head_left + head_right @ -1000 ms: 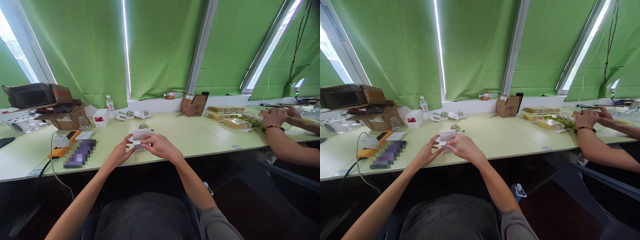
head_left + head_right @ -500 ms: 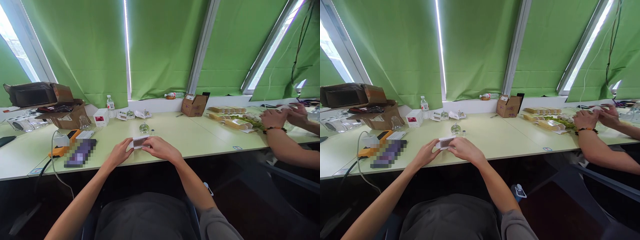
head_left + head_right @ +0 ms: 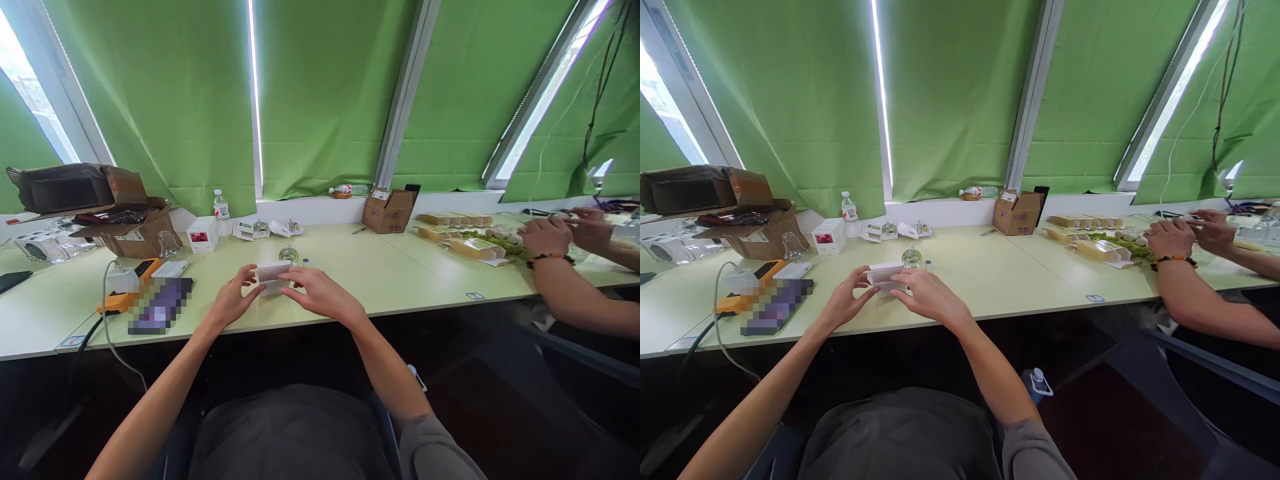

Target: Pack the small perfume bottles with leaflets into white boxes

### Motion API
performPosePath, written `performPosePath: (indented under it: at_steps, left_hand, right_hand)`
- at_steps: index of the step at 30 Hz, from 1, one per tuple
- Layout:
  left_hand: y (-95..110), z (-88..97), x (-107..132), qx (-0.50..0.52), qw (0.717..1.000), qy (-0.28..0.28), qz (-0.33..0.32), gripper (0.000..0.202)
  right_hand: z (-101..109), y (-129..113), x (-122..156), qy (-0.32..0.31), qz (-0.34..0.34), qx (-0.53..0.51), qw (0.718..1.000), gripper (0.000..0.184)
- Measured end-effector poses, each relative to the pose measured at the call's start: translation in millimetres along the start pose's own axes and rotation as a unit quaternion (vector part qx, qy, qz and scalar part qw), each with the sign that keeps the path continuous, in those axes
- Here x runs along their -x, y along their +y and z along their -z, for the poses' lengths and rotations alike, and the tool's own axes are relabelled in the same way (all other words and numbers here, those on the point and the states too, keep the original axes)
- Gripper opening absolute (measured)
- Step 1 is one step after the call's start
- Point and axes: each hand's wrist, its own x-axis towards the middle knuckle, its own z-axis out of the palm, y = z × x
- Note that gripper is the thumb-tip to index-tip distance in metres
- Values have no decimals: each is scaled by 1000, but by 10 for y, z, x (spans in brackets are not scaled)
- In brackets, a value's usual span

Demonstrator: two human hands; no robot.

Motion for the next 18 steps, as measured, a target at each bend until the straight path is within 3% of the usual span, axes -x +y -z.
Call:
performPosePath:
  at_steps: [3, 11, 14, 18]
  left_hand:
    - [-4, 30, -28, 59, 998, 1, 1, 40]
    - [-23, 35, -43, 146, 988, -15, 45, 44]
    - [-74, 24, -55, 165, 983, -18, 74, 47]
    - [-111, 24, -70, 174, 978, -18, 111, 49]
  right_hand:
    - [24, 2, 0, 33, -3, 4, 999, 38]
    - [29, 44, -2, 44, -19, 16, 999, 42]
    - [25, 66, 7, 9, -30, 22, 999, 44]
    - [-19, 109, 31, -98, -71, 22, 992, 50]
